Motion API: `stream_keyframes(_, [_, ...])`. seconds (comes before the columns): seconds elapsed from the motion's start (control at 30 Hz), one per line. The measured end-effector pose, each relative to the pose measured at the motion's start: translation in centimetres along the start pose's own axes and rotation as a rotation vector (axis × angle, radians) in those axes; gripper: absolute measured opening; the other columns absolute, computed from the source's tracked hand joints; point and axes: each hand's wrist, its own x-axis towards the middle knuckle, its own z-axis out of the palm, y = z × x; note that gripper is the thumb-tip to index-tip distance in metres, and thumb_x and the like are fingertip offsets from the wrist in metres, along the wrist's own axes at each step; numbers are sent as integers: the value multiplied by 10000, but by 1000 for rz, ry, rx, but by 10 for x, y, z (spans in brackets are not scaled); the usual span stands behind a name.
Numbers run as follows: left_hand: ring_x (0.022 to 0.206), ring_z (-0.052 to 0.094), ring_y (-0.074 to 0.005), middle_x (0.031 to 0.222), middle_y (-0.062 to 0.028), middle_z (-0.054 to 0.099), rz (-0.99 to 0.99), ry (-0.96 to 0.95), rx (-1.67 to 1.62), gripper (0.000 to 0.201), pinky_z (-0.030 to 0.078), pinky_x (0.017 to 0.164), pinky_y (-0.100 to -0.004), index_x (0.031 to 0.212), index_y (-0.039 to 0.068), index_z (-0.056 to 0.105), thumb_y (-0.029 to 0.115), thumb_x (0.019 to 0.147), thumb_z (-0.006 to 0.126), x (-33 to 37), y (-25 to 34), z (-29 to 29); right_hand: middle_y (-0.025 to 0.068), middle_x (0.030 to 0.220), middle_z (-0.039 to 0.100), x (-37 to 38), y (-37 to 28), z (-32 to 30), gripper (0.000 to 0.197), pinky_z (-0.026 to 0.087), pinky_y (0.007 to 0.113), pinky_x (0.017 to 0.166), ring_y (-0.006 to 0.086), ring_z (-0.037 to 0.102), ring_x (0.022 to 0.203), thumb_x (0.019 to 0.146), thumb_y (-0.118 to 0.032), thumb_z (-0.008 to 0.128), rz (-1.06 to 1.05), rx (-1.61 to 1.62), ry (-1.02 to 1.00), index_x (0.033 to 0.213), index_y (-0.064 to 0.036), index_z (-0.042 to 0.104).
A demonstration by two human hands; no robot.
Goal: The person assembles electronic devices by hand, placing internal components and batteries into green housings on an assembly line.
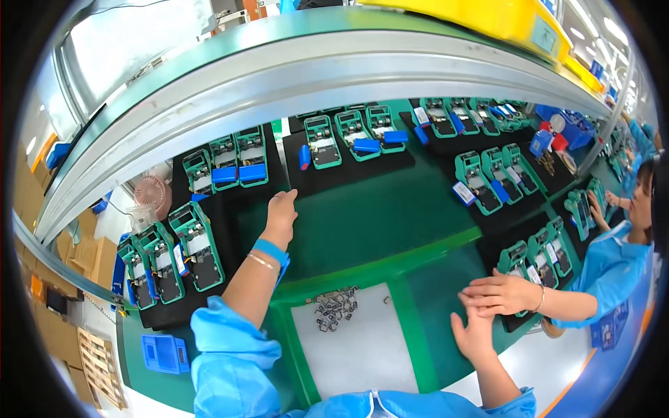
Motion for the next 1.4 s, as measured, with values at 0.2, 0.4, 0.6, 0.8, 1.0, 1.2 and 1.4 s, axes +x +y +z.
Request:
stream_keyframes(0.2, [749, 541, -197, 859, -46, 568, -143, -12, 213, 350, 519, 723, -396, 1030, 37, 603, 343, 884, 689, 43, 12, 24, 132, 1197, 575, -6, -31, 21, 413, 382, 495, 1032, 377, 494, 1202, 741, -81, 714, -163, 40, -45, 1148, -88, 645])
stream_keyframes(0.4, [683, 673, -213, 917, -159, 645, 1, -59, 236, 524, 536, 487, -349, 1384, -21, 383, 167, 947, 603, 43, 1, 61, 116, 1211, 591, 0, -31, 24, 377, 408, 458, 1014, 346, 532, 1185, 781, -74, 698, -120, 59, -40, 1154, -88, 649])
stream_keyframes(0.6, [667, 646, -161, 866, -96, 601, -38, -88, 69, 793, 519, 495, -304, 1587, 91, 68, 99, 963, 558, -13, 5, 42, 101, 1077, 672, 18, -46, 43, 260, 465, 418, 913, 301, 622, 1021, 850, -29, 650, -266, 253, -91, 1104, -75, 688])
stream_keyframes(0.8, [723, 583, -117, 959, -11, 593, -109, -188, 40, 716, 459, 565, -280, 1571, 142, 182, 123, 980, 586, -76, -11, -7, 132, 1030, 657, 50, -71, 74, 228, 517, 397, 803, 324, 627, 966, 836, -66, 688, -279, 307, -124, 1064, -57, 691])
stream_keyframes(1.0, [629, 546, -110, 803, -25, 543, -77, -232, 37, 749, 504, 562, -289, 1570, 75, 120, 125, 987, 588, -146, -22, -51, 135, 912, 615, 59, -80, 74, 84, 517, 431, 768, 347, 611, 897, 842, -93, 674, -475, -57, -176, 900, -38, 645])
stream_keyframes(1.2, [503, 501, -110, 694, -50, 533, 4, -207, 9, 750, 484, 512, -268, 1538, -25, 85, 96, 983, 575, -213, -34, -58, 127, 871, 624, 43, -82, 55, 81, 514, 424, 728, 332, 612, 862, 833, -79, 703, -565, 310, -436, 850, -31, 640])
stream_keyframes(1.4, [501, 530, -117, 672, -54, 560, 24, -223, 93, 777, 437, 467, -255, 1536, -47, 66, 103, 977, 584, -235, -28, -83, 97, 826, 600, 33, -94, 51, 65, 525, 406, 719, 305, 613, 815, 835, -108, 653, -562, 227, -361, 840, -58, 610])
